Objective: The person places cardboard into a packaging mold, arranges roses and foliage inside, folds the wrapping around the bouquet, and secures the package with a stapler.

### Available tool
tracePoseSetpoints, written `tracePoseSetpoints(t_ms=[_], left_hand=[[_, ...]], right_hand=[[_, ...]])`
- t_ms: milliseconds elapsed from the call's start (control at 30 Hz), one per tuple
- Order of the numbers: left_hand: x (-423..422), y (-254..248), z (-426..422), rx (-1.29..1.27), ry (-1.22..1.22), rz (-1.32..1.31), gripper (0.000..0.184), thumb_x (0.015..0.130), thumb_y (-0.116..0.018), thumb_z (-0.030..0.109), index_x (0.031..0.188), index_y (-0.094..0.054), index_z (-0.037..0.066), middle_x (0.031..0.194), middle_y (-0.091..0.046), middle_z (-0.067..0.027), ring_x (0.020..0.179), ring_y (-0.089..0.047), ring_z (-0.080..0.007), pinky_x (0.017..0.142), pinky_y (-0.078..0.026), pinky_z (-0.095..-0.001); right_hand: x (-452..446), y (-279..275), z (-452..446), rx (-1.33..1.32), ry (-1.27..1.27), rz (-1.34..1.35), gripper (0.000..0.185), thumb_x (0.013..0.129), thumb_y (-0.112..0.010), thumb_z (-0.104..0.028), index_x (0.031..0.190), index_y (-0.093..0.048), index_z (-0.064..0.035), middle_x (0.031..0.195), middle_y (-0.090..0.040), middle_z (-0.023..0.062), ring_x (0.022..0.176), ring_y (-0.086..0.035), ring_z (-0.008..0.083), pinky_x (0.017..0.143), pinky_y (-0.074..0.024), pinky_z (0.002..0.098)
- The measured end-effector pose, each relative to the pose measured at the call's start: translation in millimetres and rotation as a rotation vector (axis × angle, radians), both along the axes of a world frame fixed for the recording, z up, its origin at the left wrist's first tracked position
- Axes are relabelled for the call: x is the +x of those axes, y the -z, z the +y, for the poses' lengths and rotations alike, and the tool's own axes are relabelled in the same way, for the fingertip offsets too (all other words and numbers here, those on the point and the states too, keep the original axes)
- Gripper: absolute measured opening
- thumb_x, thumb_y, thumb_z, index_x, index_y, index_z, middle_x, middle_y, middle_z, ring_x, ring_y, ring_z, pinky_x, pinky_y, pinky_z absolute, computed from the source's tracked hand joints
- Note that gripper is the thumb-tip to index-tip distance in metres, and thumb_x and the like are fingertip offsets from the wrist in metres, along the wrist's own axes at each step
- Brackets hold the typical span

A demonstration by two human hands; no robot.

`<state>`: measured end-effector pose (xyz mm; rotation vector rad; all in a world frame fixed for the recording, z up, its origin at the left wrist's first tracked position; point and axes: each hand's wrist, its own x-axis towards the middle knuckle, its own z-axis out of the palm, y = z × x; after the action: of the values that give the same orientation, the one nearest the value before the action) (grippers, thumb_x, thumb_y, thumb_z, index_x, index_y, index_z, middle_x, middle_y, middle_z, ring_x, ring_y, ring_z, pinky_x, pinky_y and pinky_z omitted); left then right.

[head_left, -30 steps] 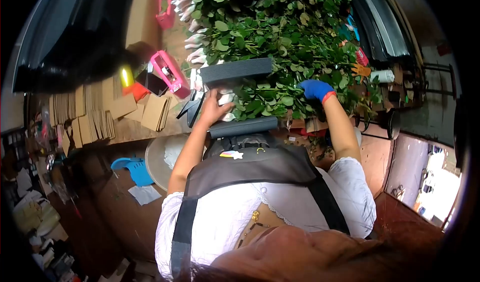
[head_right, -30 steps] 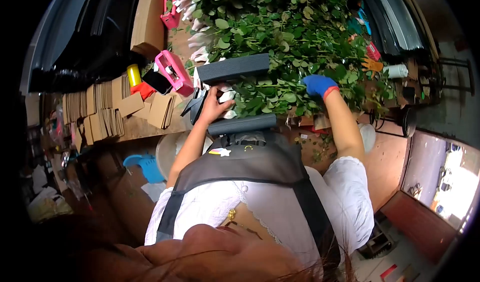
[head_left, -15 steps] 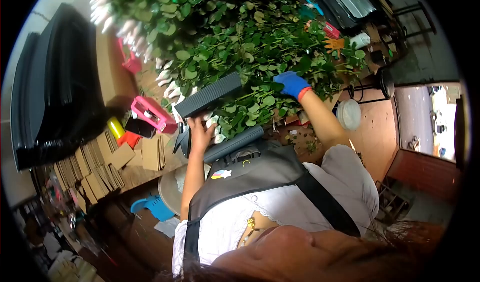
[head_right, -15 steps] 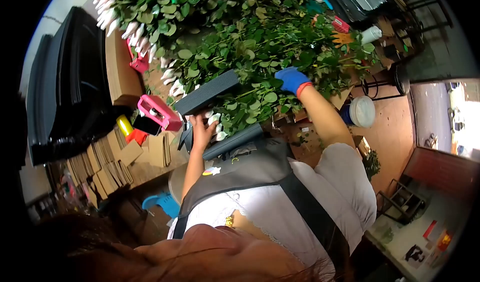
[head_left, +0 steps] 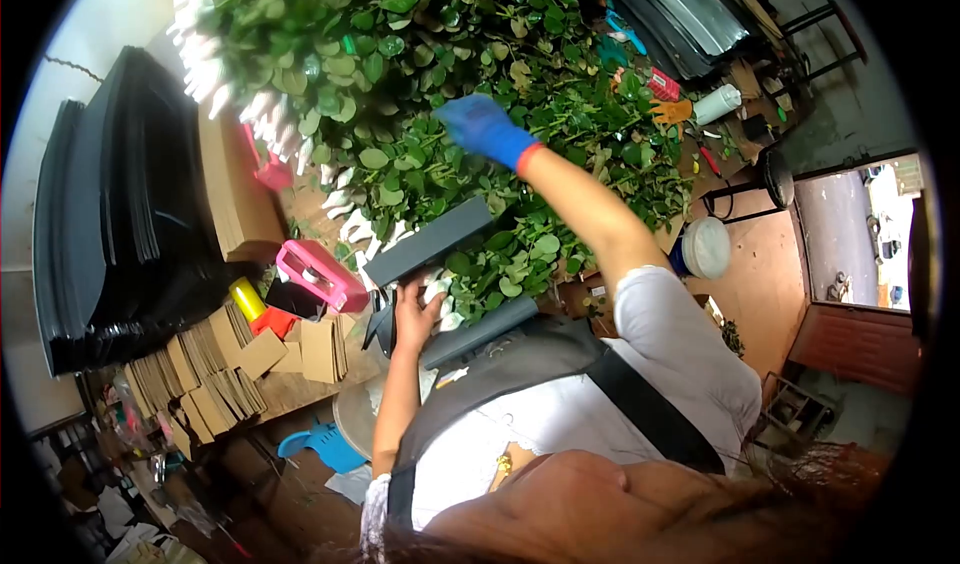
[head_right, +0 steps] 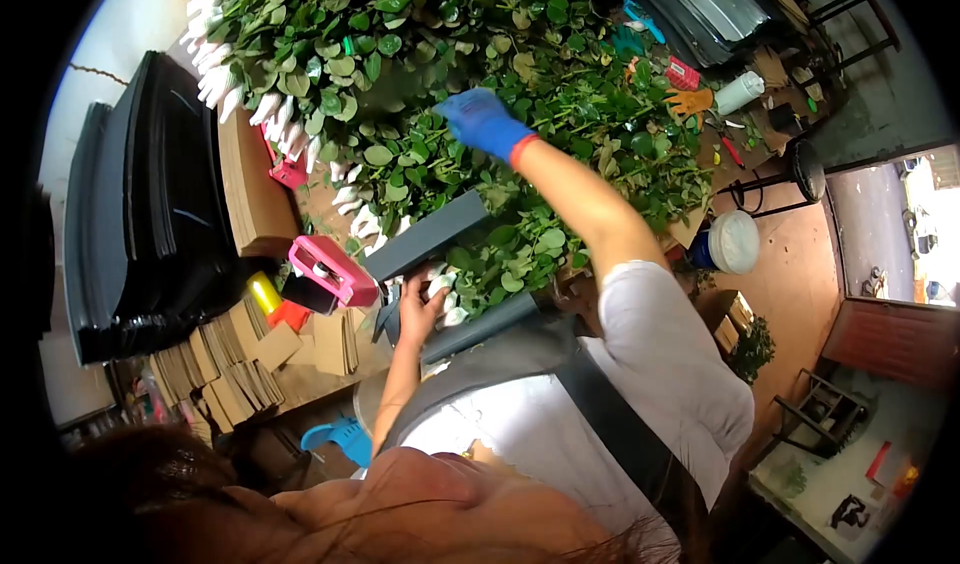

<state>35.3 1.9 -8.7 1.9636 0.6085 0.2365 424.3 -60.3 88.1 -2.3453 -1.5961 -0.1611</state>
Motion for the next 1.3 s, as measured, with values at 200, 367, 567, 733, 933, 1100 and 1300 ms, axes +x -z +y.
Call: tracePoseSetpoints(t_ms=[200, 367, 567, 733, 933, 1100, 1300], left_hand=[[2, -2, -3, 0.01, -0.013, -0.006, 0.051, 0.083, -0.082, 0.014, 0.127, -0.058, 0.001, 0.116, -0.054, -0.0174, 0.098, -0.065, -0.0282, 0.081, -0.057, -0.0361], [0, 11, -4, -0.056, -0.022, 0.005, 0.056, 0.082, -0.081, 0.012, 0.13, -0.056, 0.002, 0.121, -0.052, -0.0175, 0.1, -0.064, -0.0286, 0.087, -0.055, -0.0361], [2, 3, -5, -0.074, -0.018, 0.025, 0.058, 0.085, -0.079, 0.017, 0.134, -0.052, 0.003, 0.125, -0.05, -0.0158, 0.104, -0.062, -0.0274, 0.087, -0.056, -0.0374], [-1, -5, -2, 0.294, 0.112, 0.191, 0.055, 0.08, -0.08, 0.024, 0.126, -0.057, 0.004, 0.12, -0.056, -0.018, 0.107, -0.059, -0.0345, 0.092, -0.05, -0.0418], [3, 8, -4, -0.019, -0.015, 0.038, 0.047, 0.086, -0.078, 0.025, 0.118, -0.053, 0.001, 0.116, -0.051, -0.0154, 0.095, -0.064, -0.0263, 0.082, -0.055, -0.0368], [3, 11, -6, 0.08, -0.014, 0.024, 0.051, 0.084, -0.079, 0.028, 0.12, -0.053, 0.003, 0.113, -0.051, -0.0178, 0.091, -0.061, -0.0296, 0.08, -0.053, -0.0387], [5, 5, 3, 0.015, -0.007, 0.149, 0.049, 0.087, -0.075, 0.036, 0.118, -0.058, 0.002, 0.109, -0.057, -0.0186, 0.092, -0.063, -0.0299, 0.081, -0.052, -0.0386]], right_hand=[[-8, 9, 58, -0.224, 0.222, -0.068, 0.023, 0.086, -0.062, -0.019, 0.108, -0.071, -0.0196, 0.117, -0.067, 0.0021, 0.116, -0.059, 0.0247, 0.103, -0.0403, 0.0433], [-24, -61, 38, -0.084, -0.078, -0.052, 0.018, 0.083, -0.064, -0.015, 0.099, -0.072, -0.0192, 0.095, -0.072, 0.0055, 0.09, -0.069, 0.0307, 0.09, -0.0499, 0.0455], [-67, -170, -107, 0.189, -0.199, -0.09, 0.023, 0.086, -0.071, -0.022, 0.108, -0.071, -0.0149, 0.102, -0.071, 0.0075, 0.094, -0.066, 0.03, 0.081, -0.0518, 0.0414], [-93, -105, -184, -0.204, -0.086, 0.213, 0.023, 0.085, -0.071, -0.017, 0.108, -0.071, -0.0135, 0.099, -0.07, 0.0078, 0.094, -0.066, 0.03, 0.083, -0.0521, 0.042], [-79, 31, -203, -0.275, 0.074, -0.036, 0.038, 0.087, -0.065, -0.018, 0.125, -0.063, -0.0175, 0.111, -0.069, 0.0101, 0.101, -0.066, 0.0318, 0.089, -0.053, 0.0443], [-153, -71, -143, -0.213, -0.142, 0.361, 0.049, 0.09, -0.066, -0.027, 0.138, -0.055, -0.0233, 0.103, -0.072, 0.0111, 0.093, -0.068, 0.0349, 0.085, -0.0551, 0.0427], [-192, 34, -44, -0.784, -0.035, 0.214, 0.047, 0.093, -0.057, -0.052, 0.117, -0.066, -0.0125, 0.097, -0.073, 0.0131, 0.093, -0.07, 0.0349, 0.08, -0.0545, 0.0479]])
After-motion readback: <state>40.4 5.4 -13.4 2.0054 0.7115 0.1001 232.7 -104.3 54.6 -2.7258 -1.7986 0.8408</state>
